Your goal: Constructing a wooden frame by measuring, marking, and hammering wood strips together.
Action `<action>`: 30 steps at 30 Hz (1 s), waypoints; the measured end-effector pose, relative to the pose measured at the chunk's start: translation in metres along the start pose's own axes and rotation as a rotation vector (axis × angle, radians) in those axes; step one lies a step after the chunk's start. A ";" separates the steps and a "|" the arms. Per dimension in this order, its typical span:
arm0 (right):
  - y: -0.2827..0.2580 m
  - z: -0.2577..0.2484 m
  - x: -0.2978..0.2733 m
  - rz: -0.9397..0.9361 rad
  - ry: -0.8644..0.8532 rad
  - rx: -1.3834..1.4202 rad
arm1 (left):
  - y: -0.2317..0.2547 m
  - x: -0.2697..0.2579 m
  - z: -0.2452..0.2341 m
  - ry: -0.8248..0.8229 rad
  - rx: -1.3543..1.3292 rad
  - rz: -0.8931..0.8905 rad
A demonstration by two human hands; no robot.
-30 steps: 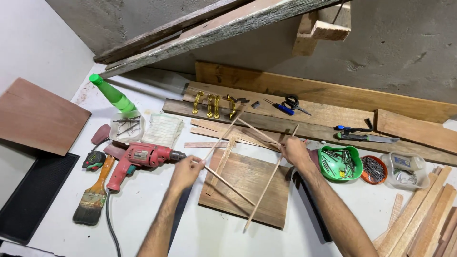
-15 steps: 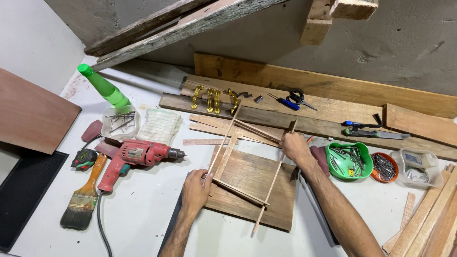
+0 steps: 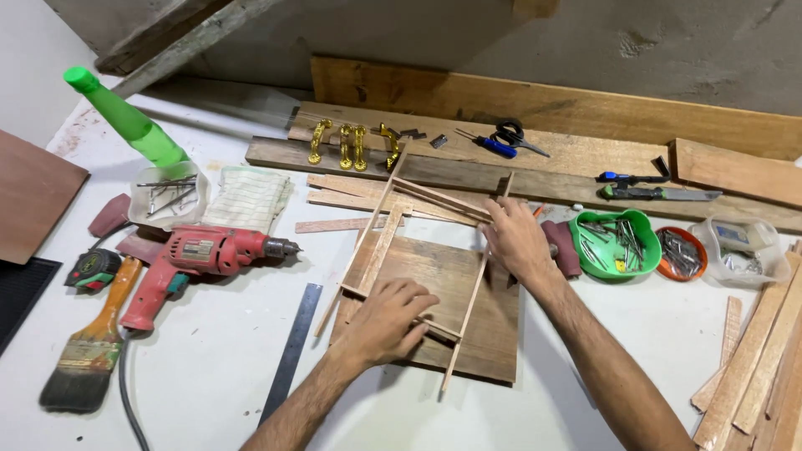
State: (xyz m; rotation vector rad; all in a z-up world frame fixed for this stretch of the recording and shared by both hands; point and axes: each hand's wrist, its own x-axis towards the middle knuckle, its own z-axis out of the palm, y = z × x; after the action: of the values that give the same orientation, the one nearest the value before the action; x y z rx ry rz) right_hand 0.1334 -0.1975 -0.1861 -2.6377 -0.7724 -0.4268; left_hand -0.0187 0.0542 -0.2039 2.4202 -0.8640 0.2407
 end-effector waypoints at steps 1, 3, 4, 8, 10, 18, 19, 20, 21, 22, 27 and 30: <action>-0.003 -0.002 -0.011 0.005 0.002 -0.007 | 0.001 0.002 0.007 0.000 -0.004 0.008; -0.010 -0.005 -0.031 0.137 -0.168 0.083 | 0.004 0.006 0.019 -0.089 -0.007 0.092; -0.012 -0.004 -0.041 0.141 -0.159 0.082 | 0.001 0.006 0.028 -0.091 -0.002 0.100; -0.019 -0.004 -0.081 0.016 -0.429 0.223 | -0.006 0.005 0.044 -0.198 0.008 0.096; -0.021 -0.002 -0.091 -0.073 -0.457 0.254 | -0.010 0.003 0.047 -0.163 0.001 0.092; -0.028 0.014 -0.116 -0.033 -0.201 0.359 | -0.011 -0.004 0.069 -0.013 -0.029 0.077; -0.030 0.015 -0.121 -0.020 -0.203 0.354 | -0.011 -0.007 0.073 -0.018 -0.040 0.083; -0.030 0.016 -0.121 -0.034 -0.170 0.351 | -0.013 -0.005 0.075 -0.003 -0.041 0.082; -0.030 0.016 -0.120 -0.049 -0.136 0.347 | -0.015 -0.004 0.076 0.012 -0.043 0.080; -0.030 0.018 -0.122 -0.044 -0.131 0.343 | -0.015 -0.003 0.077 0.010 -0.044 0.088; -0.029 0.021 -0.125 -0.034 -0.062 0.343 | -0.011 0.000 0.076 0.046 -0.019 0.043; -0.044 0.012 -0.129 0.054 -0.051 0.377 | -0.008 0.000 0.075 0.042 -0.023 0.020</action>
State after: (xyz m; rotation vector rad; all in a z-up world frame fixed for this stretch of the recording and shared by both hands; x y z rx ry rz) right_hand 0.0071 -0.2169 -0.2342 -2.3169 -0.7149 -0.1782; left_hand -0.0151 0.0178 -0.2695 2.3775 -0.8682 0.2859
